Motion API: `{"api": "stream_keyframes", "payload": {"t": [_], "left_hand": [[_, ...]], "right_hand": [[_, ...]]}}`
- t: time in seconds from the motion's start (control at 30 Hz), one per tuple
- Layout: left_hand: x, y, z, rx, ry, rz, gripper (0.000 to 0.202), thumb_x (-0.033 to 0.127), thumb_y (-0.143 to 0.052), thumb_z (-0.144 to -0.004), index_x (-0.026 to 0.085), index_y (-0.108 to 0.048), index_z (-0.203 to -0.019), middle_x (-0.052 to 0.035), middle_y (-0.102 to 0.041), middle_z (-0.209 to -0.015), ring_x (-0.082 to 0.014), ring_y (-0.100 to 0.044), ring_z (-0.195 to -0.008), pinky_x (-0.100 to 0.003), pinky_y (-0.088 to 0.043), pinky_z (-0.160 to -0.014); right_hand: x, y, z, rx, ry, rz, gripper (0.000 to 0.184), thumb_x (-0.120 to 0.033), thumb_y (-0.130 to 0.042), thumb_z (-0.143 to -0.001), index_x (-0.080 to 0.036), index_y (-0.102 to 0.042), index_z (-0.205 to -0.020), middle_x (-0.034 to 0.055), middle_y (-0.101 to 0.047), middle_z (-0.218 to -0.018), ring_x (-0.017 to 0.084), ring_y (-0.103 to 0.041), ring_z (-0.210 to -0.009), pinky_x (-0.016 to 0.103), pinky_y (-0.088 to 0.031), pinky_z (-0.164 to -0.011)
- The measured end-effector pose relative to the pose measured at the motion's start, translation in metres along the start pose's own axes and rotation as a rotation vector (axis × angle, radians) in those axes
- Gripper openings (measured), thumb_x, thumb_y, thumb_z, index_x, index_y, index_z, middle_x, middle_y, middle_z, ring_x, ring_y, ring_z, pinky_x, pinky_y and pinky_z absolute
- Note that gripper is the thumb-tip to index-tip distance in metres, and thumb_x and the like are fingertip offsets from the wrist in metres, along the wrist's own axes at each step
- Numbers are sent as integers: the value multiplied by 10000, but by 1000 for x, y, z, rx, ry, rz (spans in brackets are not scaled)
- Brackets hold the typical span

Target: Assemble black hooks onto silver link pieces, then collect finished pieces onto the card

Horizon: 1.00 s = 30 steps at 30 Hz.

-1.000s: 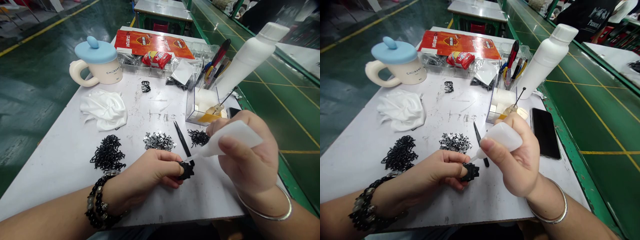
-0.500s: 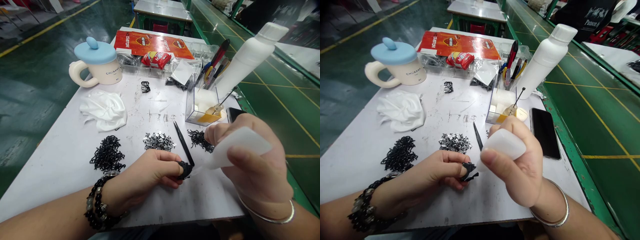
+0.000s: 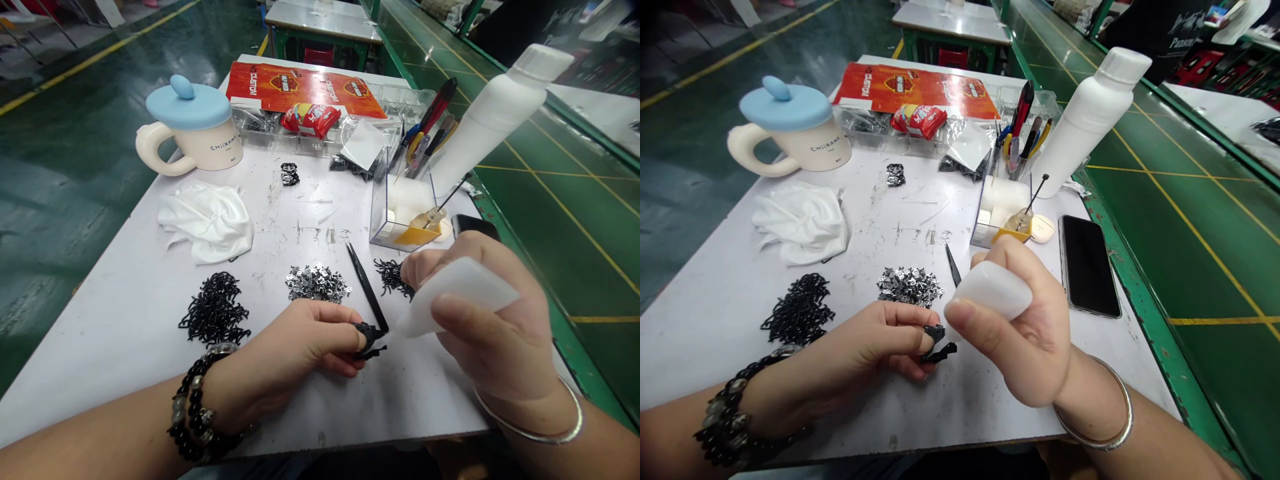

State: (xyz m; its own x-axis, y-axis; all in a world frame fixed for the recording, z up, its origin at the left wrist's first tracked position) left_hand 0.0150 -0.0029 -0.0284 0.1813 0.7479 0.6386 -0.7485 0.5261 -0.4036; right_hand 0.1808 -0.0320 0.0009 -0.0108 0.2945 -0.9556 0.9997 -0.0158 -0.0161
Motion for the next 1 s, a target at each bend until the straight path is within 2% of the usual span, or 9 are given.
{"api": "stream_keyframes", "payload": {"t": [0.17,0.33,0.4,0.53,0.67,0.8,0.87,0.93,1.0], "left_hand": [[-1,1,-1,18,19,27,76,166,-647,-663,134,-667,-729,-10,-603,-665,-108,-600,-646,-180,-469,-597],[-2,1,-2,24,4,33,81,168,-647,-656,120,-669,-717,-23,-617,-671,-104,-591,-636,-193,-477,-604],[-2,0,-1,28,-4,36,77,165,-646,-646,119,-666,-704,-23,-617,-661,-106,-591,-624,-197,-474,-593],[-4,-2,0,12,-33,41,63,157,-652,-605,112,-650,-649,-13,-594,-614,-95,-559,-571,-206,-463,-574],[-6,-4,1,37,-60,36,43,135,-630,-564,115,-624,-602,-7,-571,-557,-99,-547,-531,-217,-460,-551],[-7,-7,2,77,-65,39,49,126,-611,-528,121,-602,-576,-10,-575,-562,-103,-555,-536,-207,-452,-531],[-7,-8,2,96,-68,35,67,131,-606,-515,123,-599,-581,-12,-571,-555,-108,-555,-534,-207,-445,-522],[-8,-7,2,113,-81,20,65,141,-595,-514,128,-585,-577,-12,-559,-541,-104,-538,-509,-211,-433,-515],[-10,-3,0,101,-116,-7,41,154,-581,-531,135,-561,-562,-4,-529,-516,-91,-494,-471,-213,-412,-504]], "right_hand": [[-4,0,-3,38,-25,-39,211,-268,-650,-760,-197,-466,-685,-23,-454,-555,119,-380,-526,303,-310,-524],[0,7,-19,336,191,-84,205,-297,-659,-702,-204,-478,-678,-13,-475,-580,145,-455,-525,324,-345,-522],[6,6,-27,401,188,-29,193,-303,-656,-724,-217,-484,-736,-18,-474,-628,154,-489,-560,321,-366,-529],[20,-15,-52,117,26,213,287,-230,-700,-674,-223,-428,-763,-42,-454,-696,120,-488,-614,288,-352,-563],[45,-53,-89,-186,9,453,340,-166,-614,-684,-235,-373,-914,-45,-525,-730,128,-505,-687,301,-377,-671],[77,-77,-120,-236,12,512,332,-162,-581,-680,-232,-376,-932,-55,-478,-639,140,-467,-621,324,-371,-656],[79,-79,-127,-231,9,528,348,-176,-609,-648,-234,-383,-906,-44,-471,-656,148,-462,-604,333,-380,-625],[59,-77,-126,-198,24,535,383,-178,-662,-590,-239,-399,-862,-10,-496,-734,175,-493,-654,356,-407,-631],[22,-73,-112,-156,77,533,343,-167,-682,-577,-238,-425,-792,22,-518,-794,208,-525,-735,387,-435,-678]]}}
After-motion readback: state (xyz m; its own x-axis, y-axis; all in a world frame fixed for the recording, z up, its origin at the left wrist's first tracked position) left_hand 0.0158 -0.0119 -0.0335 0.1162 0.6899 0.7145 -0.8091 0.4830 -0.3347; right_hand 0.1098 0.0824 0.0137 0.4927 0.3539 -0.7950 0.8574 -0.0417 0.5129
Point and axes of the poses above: each hand's wrist, its own z-axis away from the middle knuckle, its own y-axis out of the back of the hand, x = y × z, the point moved 1 cm from there along -z, towards the middle knuckle
